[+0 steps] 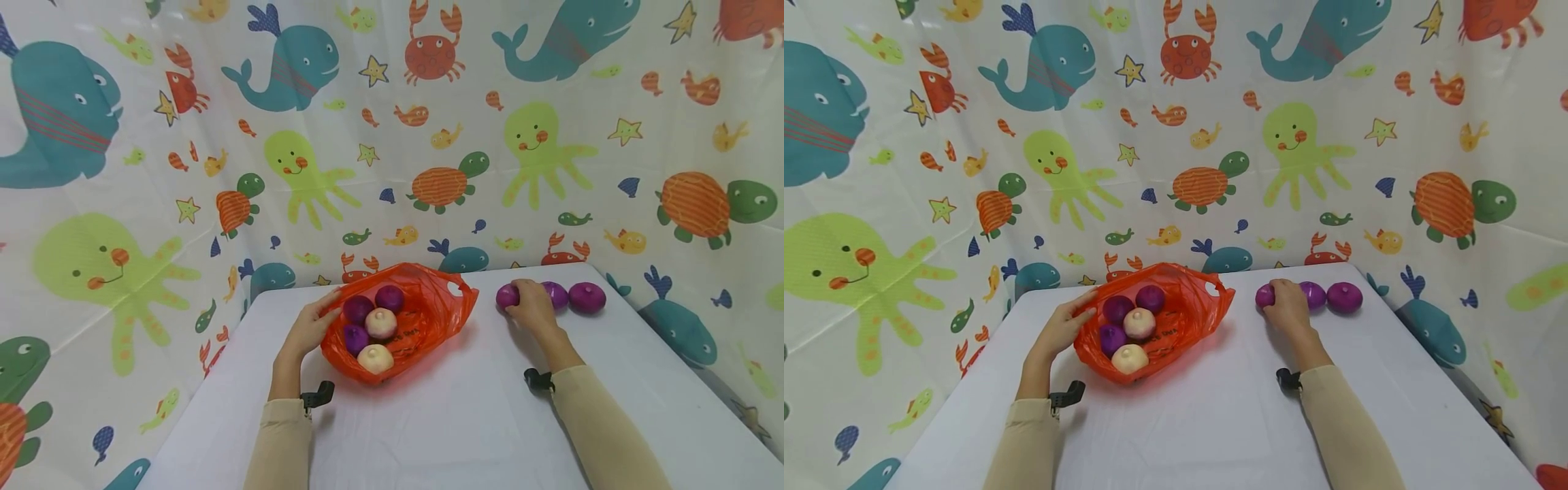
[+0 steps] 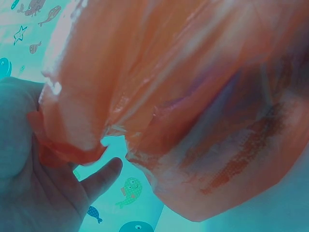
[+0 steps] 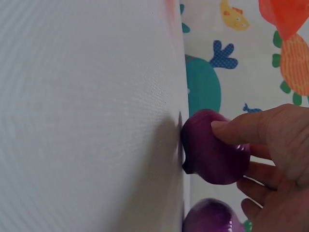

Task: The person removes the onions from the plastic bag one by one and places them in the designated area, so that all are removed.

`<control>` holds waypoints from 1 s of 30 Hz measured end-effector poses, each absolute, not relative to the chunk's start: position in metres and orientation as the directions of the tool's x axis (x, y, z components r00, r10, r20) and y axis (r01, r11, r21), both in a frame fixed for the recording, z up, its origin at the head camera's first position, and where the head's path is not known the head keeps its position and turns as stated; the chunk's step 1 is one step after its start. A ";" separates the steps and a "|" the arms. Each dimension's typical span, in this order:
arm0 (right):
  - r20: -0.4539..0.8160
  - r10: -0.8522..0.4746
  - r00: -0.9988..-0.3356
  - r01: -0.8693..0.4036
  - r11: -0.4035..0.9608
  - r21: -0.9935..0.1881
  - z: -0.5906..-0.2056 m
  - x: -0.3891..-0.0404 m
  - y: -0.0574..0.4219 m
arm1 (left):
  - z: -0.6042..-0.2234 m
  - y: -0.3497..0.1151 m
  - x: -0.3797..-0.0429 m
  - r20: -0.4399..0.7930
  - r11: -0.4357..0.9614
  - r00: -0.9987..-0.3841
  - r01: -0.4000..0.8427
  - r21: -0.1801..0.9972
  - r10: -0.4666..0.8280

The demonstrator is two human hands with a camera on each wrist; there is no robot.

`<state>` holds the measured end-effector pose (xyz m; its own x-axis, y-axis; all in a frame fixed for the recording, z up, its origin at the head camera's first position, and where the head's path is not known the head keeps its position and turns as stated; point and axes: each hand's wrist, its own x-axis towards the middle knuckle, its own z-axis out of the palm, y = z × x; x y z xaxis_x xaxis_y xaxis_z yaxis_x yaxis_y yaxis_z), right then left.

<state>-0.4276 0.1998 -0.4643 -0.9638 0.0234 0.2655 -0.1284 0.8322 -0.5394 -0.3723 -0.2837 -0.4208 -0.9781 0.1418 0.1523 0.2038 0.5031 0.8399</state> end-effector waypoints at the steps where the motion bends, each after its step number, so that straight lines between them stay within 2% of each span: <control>1: 0.263 0.026 -0.965 -0.125 0.832 -0.541 -0.465 -0.427 0.199 | -0.421 -0.284 -0.372 0.152 0.504 -0.978 0.205 0.839 0.143; 17: 0.252 0.055 -0.966 -0.083 0.858 -0.507 -0.460 -0.423 0.212 | -0.423 -0.284 -0.374 0.163 0.503 -0.975 0.217 0.837 0.149; 30: 0.285 0.037 -0.958 -0.114 0.863 -0.493 -0.456 -0.422 0.210 | -0.422 -0.283 -0.374 0.165 0.508 -0.976 0.217 0.834 0.146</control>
